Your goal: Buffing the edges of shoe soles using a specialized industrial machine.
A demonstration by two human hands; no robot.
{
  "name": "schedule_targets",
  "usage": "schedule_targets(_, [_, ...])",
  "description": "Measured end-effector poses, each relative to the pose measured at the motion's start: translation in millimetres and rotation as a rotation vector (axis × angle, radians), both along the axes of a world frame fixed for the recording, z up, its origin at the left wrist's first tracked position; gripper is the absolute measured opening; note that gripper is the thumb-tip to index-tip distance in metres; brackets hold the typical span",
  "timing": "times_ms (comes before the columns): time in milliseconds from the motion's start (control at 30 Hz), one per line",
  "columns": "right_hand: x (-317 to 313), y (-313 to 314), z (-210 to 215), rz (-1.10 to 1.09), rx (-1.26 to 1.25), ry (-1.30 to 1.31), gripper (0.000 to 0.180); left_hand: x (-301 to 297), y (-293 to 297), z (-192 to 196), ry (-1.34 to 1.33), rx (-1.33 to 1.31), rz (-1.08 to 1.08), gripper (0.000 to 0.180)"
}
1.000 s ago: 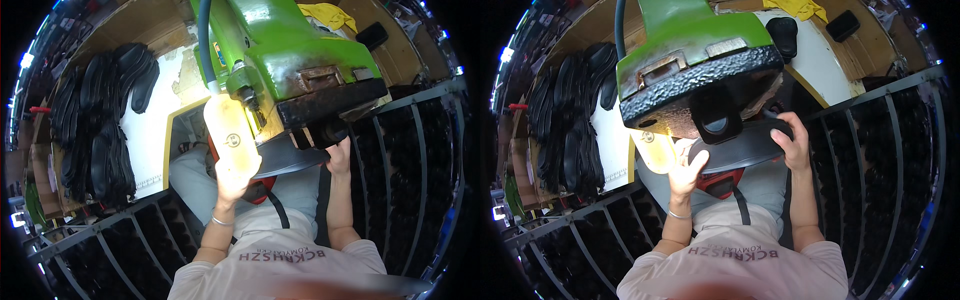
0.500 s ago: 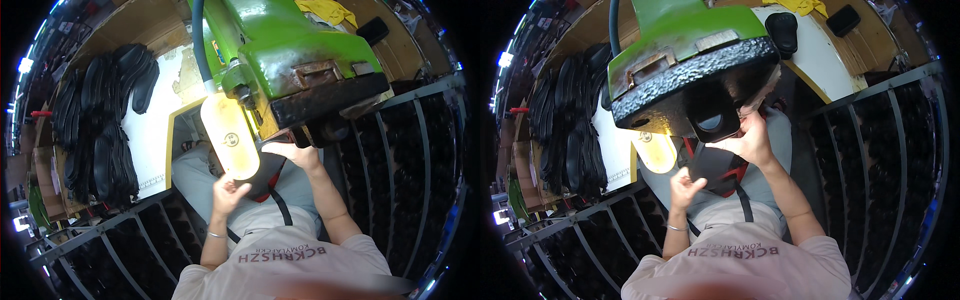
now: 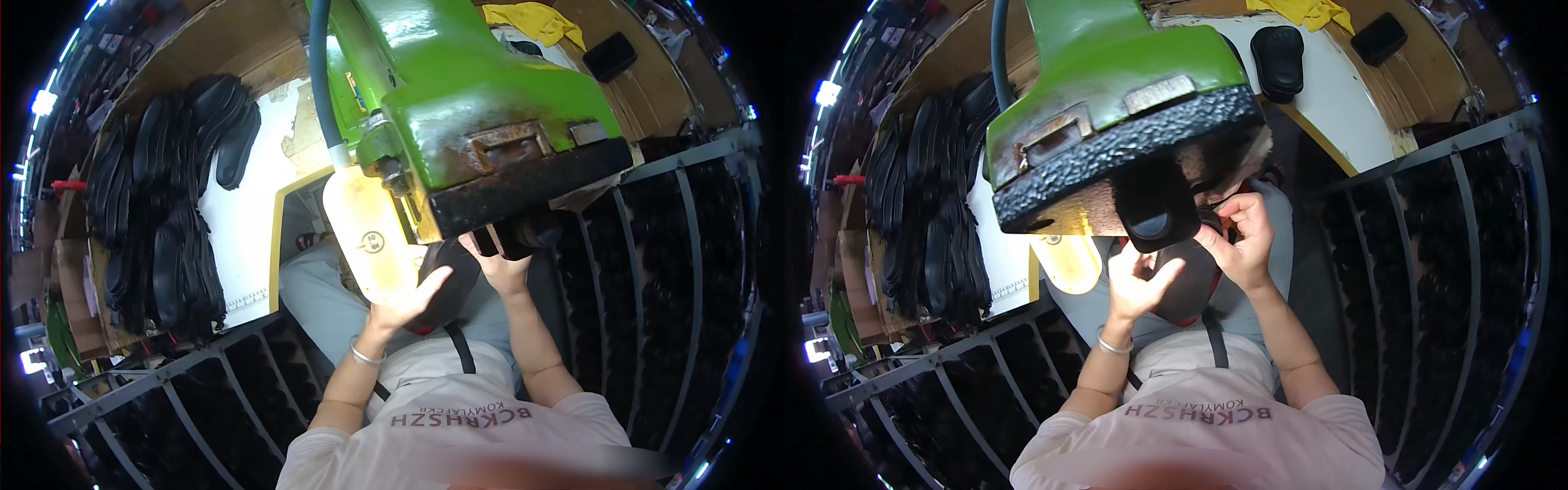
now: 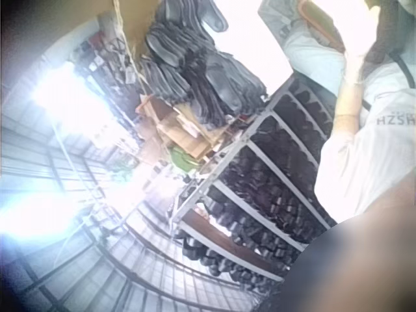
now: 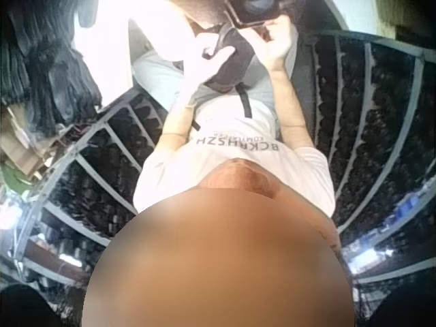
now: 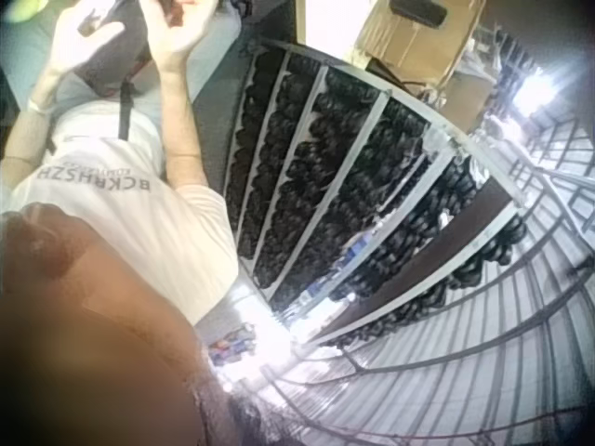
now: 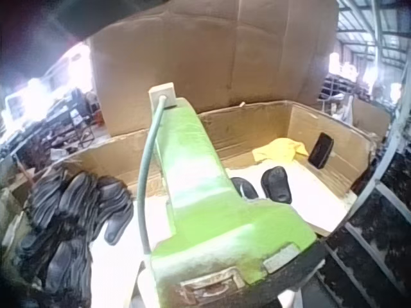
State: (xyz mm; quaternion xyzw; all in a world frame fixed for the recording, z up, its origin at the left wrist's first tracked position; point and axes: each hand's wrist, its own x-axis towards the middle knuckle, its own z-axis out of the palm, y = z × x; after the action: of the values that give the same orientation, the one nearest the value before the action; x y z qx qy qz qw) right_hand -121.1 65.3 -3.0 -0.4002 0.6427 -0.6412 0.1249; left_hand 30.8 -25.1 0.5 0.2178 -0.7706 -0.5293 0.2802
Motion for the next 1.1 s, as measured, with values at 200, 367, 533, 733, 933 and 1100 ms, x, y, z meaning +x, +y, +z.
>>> schedule_targets(200, [16,-19,1,0.091,-0.029,-0.402,0.052,1,43,-48,0.112,-0.003,0.442,0.022])
schedule_targets(367, [-12,7,35,0.169,0.329,0.100,0.054,30,-36,-97,0.223,-0.521,0.470,0.042])
schedule_targets(533, [-80,74,84,-0.610,-0.101,-0.164,0.030,43,-247,-21,-0.268,-0.658,0.949,0.049])
schedule_targets(733, [-69,-23,32,-0.199,-0.339,-0.941,0.030,98,-329,-83,-0.670,-0.802,0.827,0.084])
schedule_targets(933, [-101,-103,-5,-0.115,-0.594,-0.984,0.038,60,-181,-48,-0.405,-0.381,0.503,0.072])
schedule_targets(1100, [-97,-89,-25,-0.098,-0.092,-0.841,0.068,114,-79,-21,0.093,0.045,0.421,0.076])
